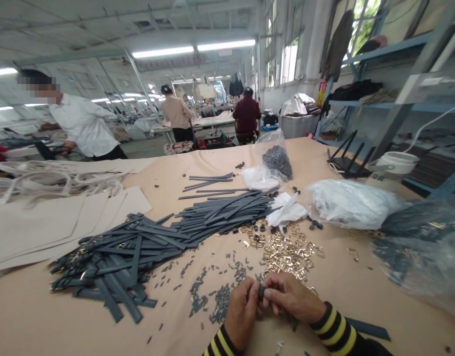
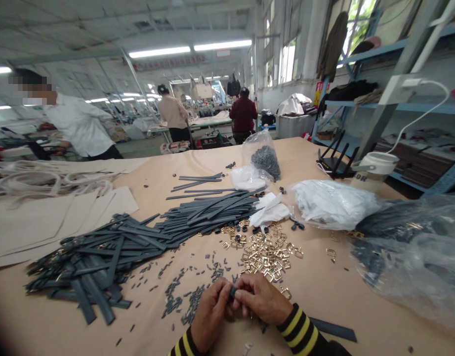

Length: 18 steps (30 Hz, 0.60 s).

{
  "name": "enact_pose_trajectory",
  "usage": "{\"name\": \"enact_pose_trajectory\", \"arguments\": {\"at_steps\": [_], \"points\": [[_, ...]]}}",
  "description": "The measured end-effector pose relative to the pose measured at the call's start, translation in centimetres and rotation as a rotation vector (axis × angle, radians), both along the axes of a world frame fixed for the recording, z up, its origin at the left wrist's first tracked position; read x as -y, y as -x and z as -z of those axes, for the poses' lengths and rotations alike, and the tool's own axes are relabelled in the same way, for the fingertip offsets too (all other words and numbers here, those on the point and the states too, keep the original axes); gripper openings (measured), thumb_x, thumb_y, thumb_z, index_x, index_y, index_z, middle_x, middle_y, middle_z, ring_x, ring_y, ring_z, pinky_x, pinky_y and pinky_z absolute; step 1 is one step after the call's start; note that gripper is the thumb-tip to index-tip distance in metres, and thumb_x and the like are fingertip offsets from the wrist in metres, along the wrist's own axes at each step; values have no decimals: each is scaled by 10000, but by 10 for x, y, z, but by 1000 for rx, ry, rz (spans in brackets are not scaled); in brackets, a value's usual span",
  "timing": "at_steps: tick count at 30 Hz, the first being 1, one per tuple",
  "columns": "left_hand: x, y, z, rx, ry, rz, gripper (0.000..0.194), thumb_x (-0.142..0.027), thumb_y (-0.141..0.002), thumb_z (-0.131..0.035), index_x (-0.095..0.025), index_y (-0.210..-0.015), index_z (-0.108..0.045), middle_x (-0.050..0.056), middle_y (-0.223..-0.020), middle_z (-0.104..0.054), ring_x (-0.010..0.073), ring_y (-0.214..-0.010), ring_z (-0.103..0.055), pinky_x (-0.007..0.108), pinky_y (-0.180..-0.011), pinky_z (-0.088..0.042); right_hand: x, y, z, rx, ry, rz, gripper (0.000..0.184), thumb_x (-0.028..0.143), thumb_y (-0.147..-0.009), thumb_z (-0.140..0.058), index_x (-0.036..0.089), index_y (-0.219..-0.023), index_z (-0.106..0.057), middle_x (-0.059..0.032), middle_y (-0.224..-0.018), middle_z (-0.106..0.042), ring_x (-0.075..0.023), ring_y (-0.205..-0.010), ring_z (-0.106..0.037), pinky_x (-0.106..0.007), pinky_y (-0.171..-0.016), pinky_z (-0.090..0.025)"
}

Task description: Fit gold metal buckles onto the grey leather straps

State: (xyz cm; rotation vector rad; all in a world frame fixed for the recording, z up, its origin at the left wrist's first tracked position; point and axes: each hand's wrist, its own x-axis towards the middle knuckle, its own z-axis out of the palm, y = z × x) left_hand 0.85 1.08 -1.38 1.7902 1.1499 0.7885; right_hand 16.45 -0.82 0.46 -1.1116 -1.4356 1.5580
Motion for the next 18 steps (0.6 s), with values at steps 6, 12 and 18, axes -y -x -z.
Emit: {"name": "enact_pose_trajectory", "arguments": {"at_steps": [6,12,18], "points": [[-1,-1,-9,-154,-47,115,240,-310,-846,-379,-172,-801,-570,38,-670,-618,139,-609,-555,236,-586,-390,2,-3,0,21,17,1,178,316,-795,-494,148,-740,-516,19,-625,-588,-59,-451,-518,-148,-415,-395],[-7,-3,-13,-12,227,229,313,-376,-860,-300,-168,-722,-488,27,-549,-581,132,-456,-533,229,-458,-414,3,-7,-3,-23,45,4,192,341,-803,-473,154,-770,-504,16,-625,-590,-64,-455,-520,-154,-414,-406],[-24,0,-20,-350,-191,129,179,-177,-821,-330,-170,-763,-500,65,-732,-581,177,-660,-561,301,-610,-451,0,-13,-7,4,9,136,94,228,-793,-447,157,-761,-499,17,-632,-595,-61,-442,-472,-171,-432,-375]]}}
